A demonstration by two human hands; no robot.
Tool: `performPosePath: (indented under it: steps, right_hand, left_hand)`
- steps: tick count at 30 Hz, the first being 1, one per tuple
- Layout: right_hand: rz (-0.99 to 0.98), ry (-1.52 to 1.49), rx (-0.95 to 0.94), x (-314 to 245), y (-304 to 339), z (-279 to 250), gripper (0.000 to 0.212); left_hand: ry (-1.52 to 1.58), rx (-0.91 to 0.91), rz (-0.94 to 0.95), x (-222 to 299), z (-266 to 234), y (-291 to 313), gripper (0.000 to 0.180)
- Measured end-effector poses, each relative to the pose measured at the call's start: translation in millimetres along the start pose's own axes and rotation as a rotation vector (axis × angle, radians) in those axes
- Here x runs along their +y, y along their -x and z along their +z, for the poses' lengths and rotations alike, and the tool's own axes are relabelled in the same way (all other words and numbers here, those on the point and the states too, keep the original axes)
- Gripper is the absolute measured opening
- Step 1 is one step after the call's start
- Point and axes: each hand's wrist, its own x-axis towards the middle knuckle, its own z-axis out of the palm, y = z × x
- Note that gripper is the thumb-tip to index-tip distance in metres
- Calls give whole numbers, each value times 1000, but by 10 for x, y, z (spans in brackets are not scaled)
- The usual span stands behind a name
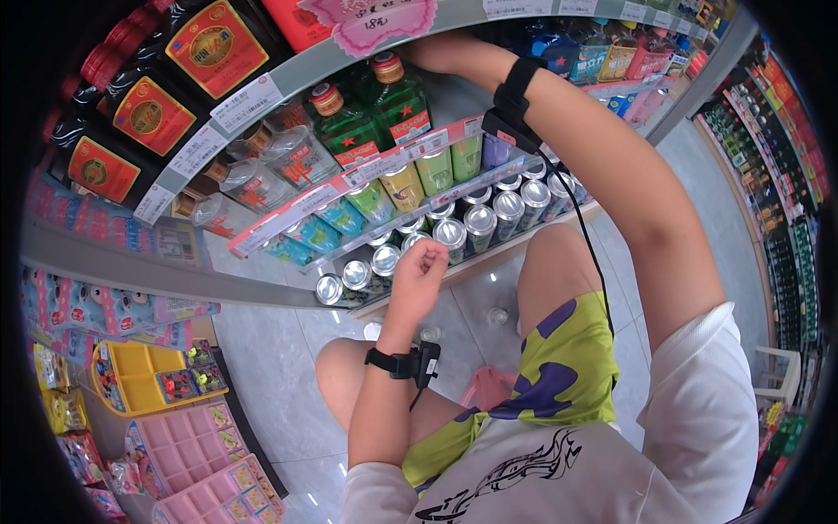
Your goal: Organize cans and bottles on the supermarket shelf.
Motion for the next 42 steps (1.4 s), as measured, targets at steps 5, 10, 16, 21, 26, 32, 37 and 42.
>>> performPosePath:
  steps: [5,10,16,21,26,32,37,42]
  right_hand:
    - [-100,117,178,84,-39,17,26]
    - [-38,-43,24,39,39,-163,26]
    - [34,-162,-100,35,70,-335,27]
    - [64,-195,-151,6,91,-330,29]
    - [135,-133,-218,-80,113,-468,32]
    - [177,166,-82,-379,591,-884,42]
    - [374,-74,53,-605,1059,-1151,44]
    - [125,-129,196,-935,1369,-1426,43]
  left_hand:
    - [-44,-5,5,35,56,28,8]
    - [-33,-4,14,-2,100,40,7]
    - [-47,22,65,2,161,38,4]
    - [-73,19,61,13,192,30,4]
    - [-120,-5,56,109,212,36,5]
    - [-125,45,124,245,201,10,6]
    - [-209,84,307,447,338,-72,16]
    - [-319,212,519,685,457,-40,52]
